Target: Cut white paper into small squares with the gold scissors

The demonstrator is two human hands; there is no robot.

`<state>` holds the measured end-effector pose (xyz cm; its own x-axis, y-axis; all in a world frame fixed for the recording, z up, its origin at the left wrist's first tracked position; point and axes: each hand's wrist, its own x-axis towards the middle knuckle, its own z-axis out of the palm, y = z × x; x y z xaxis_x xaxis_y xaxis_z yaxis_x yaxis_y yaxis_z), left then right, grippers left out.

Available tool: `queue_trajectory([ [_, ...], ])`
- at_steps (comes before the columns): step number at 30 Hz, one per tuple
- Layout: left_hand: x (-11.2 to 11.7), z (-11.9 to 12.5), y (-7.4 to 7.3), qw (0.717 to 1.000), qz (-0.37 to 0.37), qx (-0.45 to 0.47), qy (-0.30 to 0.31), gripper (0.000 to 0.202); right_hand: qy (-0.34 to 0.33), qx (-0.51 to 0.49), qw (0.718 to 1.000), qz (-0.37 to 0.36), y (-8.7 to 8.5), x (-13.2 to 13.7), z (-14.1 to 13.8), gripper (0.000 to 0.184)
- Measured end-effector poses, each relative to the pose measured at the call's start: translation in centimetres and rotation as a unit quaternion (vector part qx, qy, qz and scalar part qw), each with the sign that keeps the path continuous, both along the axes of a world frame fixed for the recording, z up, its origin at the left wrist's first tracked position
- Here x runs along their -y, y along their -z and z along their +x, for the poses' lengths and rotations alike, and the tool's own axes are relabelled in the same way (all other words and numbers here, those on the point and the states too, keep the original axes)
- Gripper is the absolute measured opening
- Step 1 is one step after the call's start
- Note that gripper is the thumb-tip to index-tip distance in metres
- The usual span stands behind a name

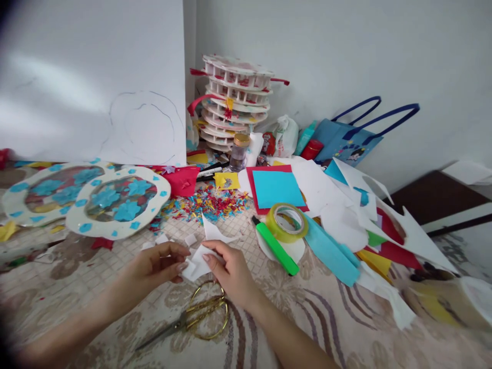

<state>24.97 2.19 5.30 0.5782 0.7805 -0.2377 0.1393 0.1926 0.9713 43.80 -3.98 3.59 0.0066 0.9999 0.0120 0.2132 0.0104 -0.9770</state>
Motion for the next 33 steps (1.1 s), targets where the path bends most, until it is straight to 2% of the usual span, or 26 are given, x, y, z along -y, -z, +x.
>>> queue_trajectory([
  [4,0.0,0.0,-0.2,1.0,-0.014,-0.003,0.007,0.03,-0.012,-0.027,1.0,-0.01,-0.5,-0.7,0.0,0.025],
  [8,0.1,0.0,-0.2,0.998,-0.061,-0.002,0.03,0.027,-0.019,-0.046,0.999,-0.012,-1.4,-1.8,-0.2,0.025],
  [11,0.1,0.2,-0.1,0.996,-0.085,0.025,0.011,0.028,-0.004,-0.138,0.99,-0.037,-1.5,-2.2,-0.7,0.033],
  [13,0.2,0.3,-0.1,0.995,-0.092,0.047,-0.014,0.028,0.001,-0.229,0.971,-0.065,-1.1,-2.1,-1.2,0.04],
  [15,0.3,0.4,-0.2,0.994,-0.094,0.058,-0.015,0.027,-0.005,-0.284,0.954,-0.094,-0.4,-1.8,-1.8,0.039],
  [18,0.4,0.5,-0.4,0.993,-0.099,0.065,0.001,0.026,0.014,-0.293,0.949,-0.115,0.5,-1.3,-2.6,0.029],
  [21,0.5,0.6,-0.4,0.989,-0.129,0.074,-0.014,0.029,0.042,-0.293,0.949,-0.109,1.1,-1.0,-2.9,0.025],
  [24,0.4,0.5,-0.3,0.983,-0.162,0.081,-0.031,0.028,0.048,-0.305,0.945,-0.11,1.2,-1.1,-2.8,0.026],
  [33,0.3,0.3,-0.1,0.981,-0.164,0.098,-0.042,0.025,0.021,-0.332,0.936,-0.118,1.0,-1.2,-2.8,0.033],
])
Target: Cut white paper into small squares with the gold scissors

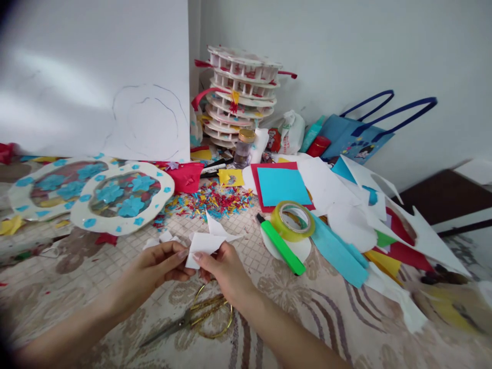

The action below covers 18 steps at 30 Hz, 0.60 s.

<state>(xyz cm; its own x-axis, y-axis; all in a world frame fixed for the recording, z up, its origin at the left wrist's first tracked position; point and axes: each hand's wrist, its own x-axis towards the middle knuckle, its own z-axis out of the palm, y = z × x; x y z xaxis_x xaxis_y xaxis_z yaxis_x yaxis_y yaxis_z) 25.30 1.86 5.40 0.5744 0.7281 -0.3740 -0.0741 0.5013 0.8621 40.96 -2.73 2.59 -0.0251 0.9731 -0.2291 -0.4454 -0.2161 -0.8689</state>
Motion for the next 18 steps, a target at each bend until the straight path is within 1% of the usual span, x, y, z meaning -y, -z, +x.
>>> queue_trajectory([
  [6,0.0,0.0,-0.02,1.0,0.0,0.0,0.001,0.025,0.003,0.005,1.0,-0.006,0.08,0.03,-0.05,0.031],
  [13,0.17,0.06,0.07,1.0,-0.011,-0.003,-0.013,0.029,0.01,0.008,1.0,0.0,-0.08,-0.05,-0.21,0.031],
  [18,0.24,0.29,-0.19,0.999,-0.02,0.015,-0.025,0.03,0.022,0.008,1.0,0.003,-0.03,0.03,-0.23,0.026],
])
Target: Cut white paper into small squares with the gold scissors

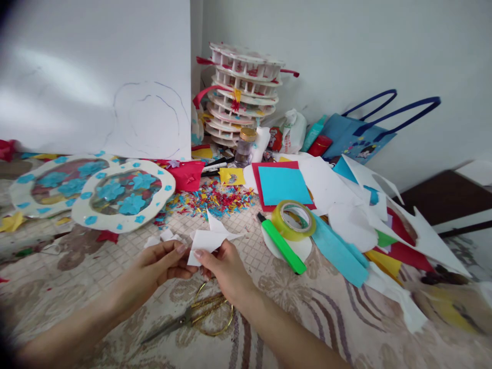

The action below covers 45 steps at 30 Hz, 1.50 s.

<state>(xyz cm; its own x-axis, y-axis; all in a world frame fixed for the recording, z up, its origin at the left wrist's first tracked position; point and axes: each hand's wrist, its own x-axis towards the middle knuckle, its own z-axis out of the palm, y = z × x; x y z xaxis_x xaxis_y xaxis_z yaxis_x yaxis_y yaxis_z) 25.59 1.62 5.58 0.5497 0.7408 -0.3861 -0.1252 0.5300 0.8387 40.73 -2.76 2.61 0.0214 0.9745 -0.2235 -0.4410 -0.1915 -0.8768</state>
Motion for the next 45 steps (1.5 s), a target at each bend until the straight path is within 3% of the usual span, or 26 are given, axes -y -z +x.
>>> queue_trajectory([
  [24,-0.22,-0.32,0.12,0.996,0.065,-0.026,0.046,0.023,0.005,0.01,1.0,-0.006,-0.04,0.22,-0.07,0.029],
  [45,0.0,-0.12,-0.32,0.997,0.068,-0.046,0.014,0.022,0.015,-0.013,1.0,-0.012,-0.45,0.26,-0.34,0.027],
])
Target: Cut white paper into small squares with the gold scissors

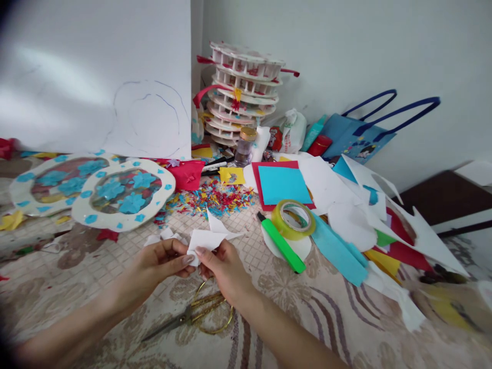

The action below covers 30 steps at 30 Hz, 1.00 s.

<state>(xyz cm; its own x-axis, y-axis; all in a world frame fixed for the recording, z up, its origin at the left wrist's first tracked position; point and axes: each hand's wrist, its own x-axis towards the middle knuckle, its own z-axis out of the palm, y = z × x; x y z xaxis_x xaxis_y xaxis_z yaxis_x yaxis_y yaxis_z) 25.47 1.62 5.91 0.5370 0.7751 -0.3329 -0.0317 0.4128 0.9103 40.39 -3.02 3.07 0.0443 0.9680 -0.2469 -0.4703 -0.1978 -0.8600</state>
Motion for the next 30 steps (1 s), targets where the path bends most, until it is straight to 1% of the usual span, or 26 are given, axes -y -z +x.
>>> queue_trajectory([
  [5,0.1,0.0,0.0,1.0,0.001,0.004,0.003,0.021,-0.003,0.007,1.0,0.015,0.2,0.1,0.0,0.025],
  [10,0.0,-0.1,0.1,1.0,0.003,-0.006,0.011,0.021,0.011,0.042,0.999,0.019,0.7,0.2,0.1,0.023],
  [15,-0.4,-0.4,-0.6,0.998,-0.038,0.01,0.046,0.024,0.003,0.038,0.999,0.013,0.3,0.2,0.0,0.022],
  [17,-0.5,-0.5,-0.9,0.998,-0.043,0.005,0.056,0.026,0.002,0.032,0.999,0.011,0.0,0.2,0.1,0.023],
  [21,-0.8,-0.5,-1.4,0.997,-0.002,-0.016,0.073,0.024,-0.012,0.034,0.999,0.019,-0.1,0.3,0.0,0.022],
  [25,-0.8,-0.5,-1.1,0.994,0.034,-0.038,0.098,0.019,-0.019,0.053,0.998,0.022,0.2,0.4,-0.1,0.023],
  [28,-0.8,-0.6,-0.9,0.995,0.043,-0.04,0.081,0.017,-0.057,0.08,0.994,0.044,-0.4,0.4,0.5,0.024],
  [30,-0.9,-0.7,-0.8,0.997,0.04,-0.027,0.058,0.018,-0.101,0.142,0.983,0.062,-1.5,0.6,1.4,0.026],
])
